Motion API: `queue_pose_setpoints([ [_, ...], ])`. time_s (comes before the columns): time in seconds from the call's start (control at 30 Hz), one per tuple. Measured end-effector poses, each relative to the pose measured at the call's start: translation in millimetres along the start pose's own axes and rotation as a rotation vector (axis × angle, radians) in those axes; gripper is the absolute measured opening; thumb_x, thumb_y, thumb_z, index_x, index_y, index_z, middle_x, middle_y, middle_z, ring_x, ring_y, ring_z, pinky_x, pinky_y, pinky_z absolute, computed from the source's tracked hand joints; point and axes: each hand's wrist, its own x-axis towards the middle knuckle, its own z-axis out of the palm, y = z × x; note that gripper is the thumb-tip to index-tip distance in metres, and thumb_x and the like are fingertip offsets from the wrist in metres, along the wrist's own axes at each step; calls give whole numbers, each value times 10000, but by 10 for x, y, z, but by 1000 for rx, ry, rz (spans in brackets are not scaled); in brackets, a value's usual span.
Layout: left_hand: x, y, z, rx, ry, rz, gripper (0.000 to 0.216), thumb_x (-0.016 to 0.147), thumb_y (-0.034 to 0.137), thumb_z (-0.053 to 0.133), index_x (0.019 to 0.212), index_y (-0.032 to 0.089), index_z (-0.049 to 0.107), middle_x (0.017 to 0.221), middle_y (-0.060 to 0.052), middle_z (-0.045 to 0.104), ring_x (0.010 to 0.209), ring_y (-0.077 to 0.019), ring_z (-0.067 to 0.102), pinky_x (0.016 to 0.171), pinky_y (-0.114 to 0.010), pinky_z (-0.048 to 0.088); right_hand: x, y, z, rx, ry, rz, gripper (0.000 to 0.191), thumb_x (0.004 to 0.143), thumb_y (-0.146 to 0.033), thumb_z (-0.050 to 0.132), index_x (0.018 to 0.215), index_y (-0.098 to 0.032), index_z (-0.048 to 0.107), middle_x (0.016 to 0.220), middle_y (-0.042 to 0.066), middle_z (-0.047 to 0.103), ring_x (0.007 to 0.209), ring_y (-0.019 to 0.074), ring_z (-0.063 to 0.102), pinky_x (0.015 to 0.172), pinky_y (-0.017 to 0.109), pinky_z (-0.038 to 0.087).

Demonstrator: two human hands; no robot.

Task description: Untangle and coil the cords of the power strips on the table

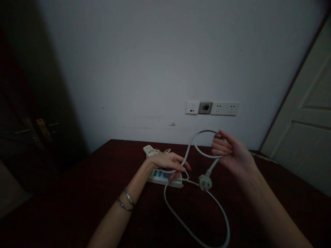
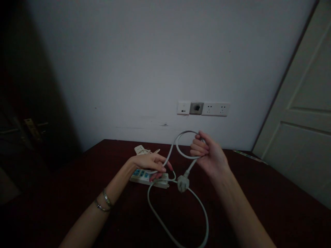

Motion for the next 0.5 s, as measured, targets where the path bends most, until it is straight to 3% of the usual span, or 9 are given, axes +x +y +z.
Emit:
queue_pose_setpoints([
  [0.07,-15,12,0,108,-48,-26,389,745,372,633,1066,160,579,564,25,563,421,-88,498,449,-217,392,-31,-140,-38,57,37,-85,177,874,-145,406,700,-163,436,427,-97,268,337,26,284,331,121,265],
  [0.1,-16,32,12,184,-11,-26,364,753,349,622,1061,160,578,574,25,564,429,-88,495,462,-223,398,-34,-194,-63,71,58,-127,171,865,-126,402,702,-167,427,442,-90,292,354,30,318,344,124,299],
  [0.23,-19,176,159,809,362,9,199,775,200,544,963,174,605,739,-19,624,663,-144,583,671,-300,449,64,-261,-187,4,182,-270,125,829,-85,419,740,-164,459,521,-57,390,432,44,430,429,154,425],
  [0.33,-46,284,349,1266,481,6,219,799,143,449,926,185,623,853,-56,632,806,-196,591,742,-349,436,197,-154,-263,-129,280,-271,97,826,-95,454,796,-148,530,559,-27,478,477,56,499,480,164,486],
  [0.4,-61,336,475,1415,502,20,249,799,131,441,962,182,622,910,-78,605,806,-201,584,707,-333,442,267,-30,-279,-254,292,-255,87,804,-93,498,806,-140,572,652,23,579,592,90,587,572,190,536],
  [0.5,-57,397,609,1507,558,161,257,795,128,464,989,197,617,979,-88,542,890,-219,549,735,-339,442,306,184,-255,-436,219,-168,61,767,-99,562,789,-118,616,786,88,651,737,141,640,701,229,551],
])
